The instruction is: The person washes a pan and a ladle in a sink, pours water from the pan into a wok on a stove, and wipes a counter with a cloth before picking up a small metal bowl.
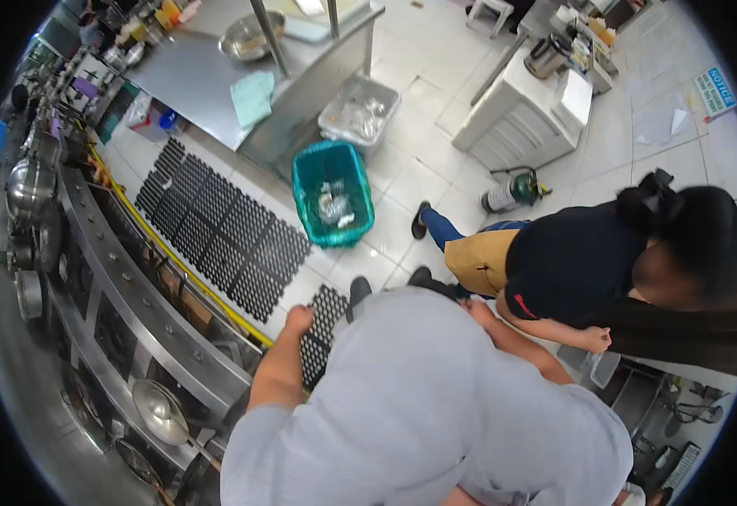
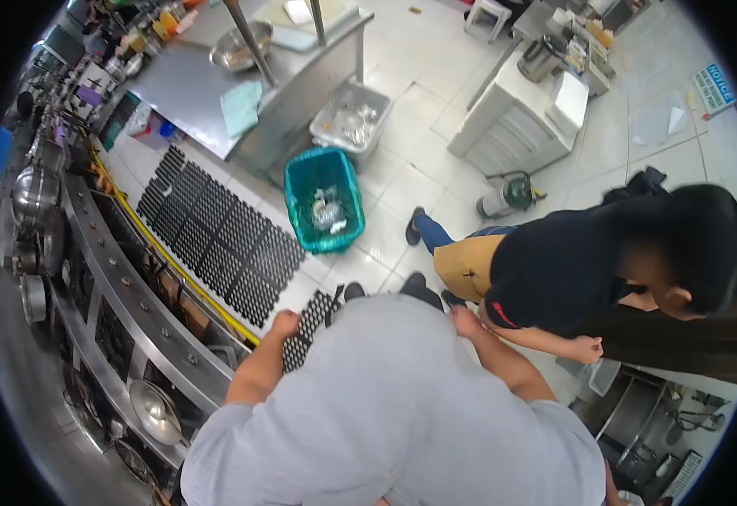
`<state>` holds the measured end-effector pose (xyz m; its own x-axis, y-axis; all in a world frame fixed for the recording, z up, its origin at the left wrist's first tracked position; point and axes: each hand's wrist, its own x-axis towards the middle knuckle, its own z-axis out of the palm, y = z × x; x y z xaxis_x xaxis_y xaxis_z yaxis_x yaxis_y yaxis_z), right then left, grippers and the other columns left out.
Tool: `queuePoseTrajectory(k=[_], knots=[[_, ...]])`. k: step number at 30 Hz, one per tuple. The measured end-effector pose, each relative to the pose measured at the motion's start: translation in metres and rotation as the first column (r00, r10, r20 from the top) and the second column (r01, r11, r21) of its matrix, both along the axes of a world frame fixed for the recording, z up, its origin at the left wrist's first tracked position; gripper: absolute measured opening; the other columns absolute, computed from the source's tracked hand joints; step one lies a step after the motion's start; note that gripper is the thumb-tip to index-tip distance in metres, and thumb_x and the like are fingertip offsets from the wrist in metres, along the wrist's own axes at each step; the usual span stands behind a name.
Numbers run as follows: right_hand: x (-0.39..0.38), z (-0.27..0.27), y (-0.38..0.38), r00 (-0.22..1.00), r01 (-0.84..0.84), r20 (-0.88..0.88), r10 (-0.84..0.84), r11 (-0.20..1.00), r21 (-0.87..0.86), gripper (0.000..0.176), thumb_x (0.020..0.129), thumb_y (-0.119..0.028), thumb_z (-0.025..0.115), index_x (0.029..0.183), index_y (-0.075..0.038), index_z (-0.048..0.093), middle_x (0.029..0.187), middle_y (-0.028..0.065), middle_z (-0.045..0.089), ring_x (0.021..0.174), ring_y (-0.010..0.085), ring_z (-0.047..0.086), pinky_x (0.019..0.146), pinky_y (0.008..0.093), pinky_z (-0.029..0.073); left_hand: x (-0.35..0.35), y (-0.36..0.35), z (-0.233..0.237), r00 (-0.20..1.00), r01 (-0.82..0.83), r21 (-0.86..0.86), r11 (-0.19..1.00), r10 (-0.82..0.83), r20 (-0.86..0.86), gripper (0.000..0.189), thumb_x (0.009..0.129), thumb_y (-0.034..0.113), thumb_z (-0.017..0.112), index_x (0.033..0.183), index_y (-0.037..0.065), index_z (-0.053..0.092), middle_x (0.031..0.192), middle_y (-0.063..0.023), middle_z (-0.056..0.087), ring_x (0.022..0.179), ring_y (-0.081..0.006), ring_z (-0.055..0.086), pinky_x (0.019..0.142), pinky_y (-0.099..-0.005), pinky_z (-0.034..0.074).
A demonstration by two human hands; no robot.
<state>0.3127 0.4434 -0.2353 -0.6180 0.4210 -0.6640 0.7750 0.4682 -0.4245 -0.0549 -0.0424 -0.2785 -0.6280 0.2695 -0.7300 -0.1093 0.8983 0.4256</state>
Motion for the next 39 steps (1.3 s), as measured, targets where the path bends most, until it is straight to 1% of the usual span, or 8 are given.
queuePoseTrajectory(k=[5, 8, 11, 13, 20, 25, 35, 39], knots=[[-0.048, 0.036, -0.014, 0.997, 0.075, 0.021, -0.077, 0.996, 0.053, 0.032, 0.103, -0.03, 0.061, 0.11, -0.001, 0.074, 0.107, 0.0266, 0.074, 0.1, 0.039, 0.073, 0.086, 0.0464, 0.055, 0.006, 0.006, -0.02, 0.957, -0.248, 0.029, 0.968, 0.24, 0.164, 0.039, 0.091, 0.035, 0.071, 0.096, -0.004, 0.077, 0.082, -0.0209, 0.076, 0.072, -0.0322, 0.074, 0.073, -0.0441, 0.058], [-0.053, 0.047, -0.011, 0.992, 0.117, -0.053, -0.113, 0.991, 0.064, 0.03, 0.103, -0.029, 0.061, 0.108, -0.002, 0.074, 0.105, 0.0254, 0.074, 0.098, 0.0392, 0.073, 0.085, 0.0465, 0.055, 0.012, 0.04, -0.005, 0.968, -0.115, 0.026, 0.993, 0.107, 0.226, 0.038, 0.091, 0.035, 0.072, 0.099, -0.001, 0.077, 0.077, -0.0177, 0.075, 0.062, -0.028, 0.07, 0.066, -0.0422, 0.057], [-0.066, 0.056, 0.0, 0.989, 0.136, -0.057, -0.133, 0.989, 0.055, 0.033, 0.104, -0.03, 0.061, 0.107, 0.0, 0.073, 0.104, 0.0259, 0.073, 0.1, 0.0409, 0.072, 0.087, 0.0474, 0.055, 0.013, 0.064, -0.027, 0.973, 0.23, 0.053, 0.972, -0.231, 0.019, 0.039, 0.092, 0.038, 0.068, 0.103, 0.001, 0.078, 0.103, -0.0243, 0.077, 0.097, -0.0385, 0.074, 0.089, -0.0466, 0.058], [-0.061, 0.034, 0.011, 0.986, 0.168, -0.01, -0.167, 0.984, 0.064, 0.039, 0.105, -0.034, 0.058, 0.107, 0.002, 0.073, 0.106, 0.027, 0.074, 0.102, 0.0424, 0.071, 0.09, 0.0486, 0.054, -0.003, 0.095, -0.021, 0.96, 0.203, 0.018, 0.979, -0.203, 0.192, 0.043, 0.091, 0.041, 0.067, 0.107, 0.003, 0.078, 0.116, -0.0256, 0.074, 0.112, -0.0414, 0.07, 0.1, -0.0467, 0.054], [-0.099, -0.001, 0.1, 0.924, 0.383, 0.06, -0.378, 0.911, -0.152, 0.051, 0.103, -0.041, 0.052, 0.106, 0.004, 0.077, 0.105, 0.0249, 0.076, 0.097, 0.0323, 0.072, 0.091, 0.0453, 0.054, -0.095, 0.206, 0.022, 0.917, 0.394, 0.021, 0.919, -0.394, 0.063, 0.049, 0.089, 0.041, 0.067, 0.107, -0.003, 0.077, 0.104, -0.0266, 0.076, 0.102, -0.0386, 0.074, 0.094, -0.0447, 0.056], [-0.167, -0.013, 0.223, 0.977, 0.19, 0.099, -0.188, 0.982, -0.006, 0.045, 0.092, -0.041, 0.062, 0.106, -0.002, 0.079, 0.11, 0.0232, 0.077, 0.102, 0.0375, 0.073, 0.092, 0.0467, 0.056, -0.161, 0.305, 0.045, 0.986, -0.097, -0.027, 0.995, 0.1, 0.137, 0.046, 0.089, 0.038, 0.068, 0.105, -0.005, 0.077, 0.095, -0.0254, 0.077, 0.087, -0.0383, 0.075, 0.088, -0.0472, 0.056], [-0.316, 0.016, 0.44, 0.998, 0.062, 0.014, -0.063, 0.997, 0.053, 0.043, 0.089, -0.041, 0.068, 0.113, -0.008, 0.078, 0.117, 0.019, 0.075, 0.113, 0.0379, 0.07, 0.1, 0.0469, 0.055, -0.199, 0.478, 0.039, 0.997, -0.006, 0.208, 0.978, 0.021, -0.069, 0.047, 0.095, 0.038, 0.072, 0.116, -0.004, 0.075, 0.104, -0.017, 0.077, 0.092, -0.0248, 0.072, 0.085, -0.0399, 0.056], [-0.362, 0.008, 0.481, 0.999, -0.041, 0.033, 0.04, 0.999, 0.022, 0.043, 0.09, -0.042, 0.067, 0.112, -0.007, 0.079, 0.115, 0.0187, 0.076, 0.112, 0.0379, 0.07, 0.099, 0.0466, 0.055, -0.217, 0.518, 0.025, 0.895, -0.415, 0.303, 0.858, 0.325, 0.307, 0.055, 0.097, 0.043, 0.071, 0.115, -0.009, 0.073, 0.107, -0.0192, 0.076, 0.095, -0.0289, 0.072, 0.088, -0.0415, 0.056]])
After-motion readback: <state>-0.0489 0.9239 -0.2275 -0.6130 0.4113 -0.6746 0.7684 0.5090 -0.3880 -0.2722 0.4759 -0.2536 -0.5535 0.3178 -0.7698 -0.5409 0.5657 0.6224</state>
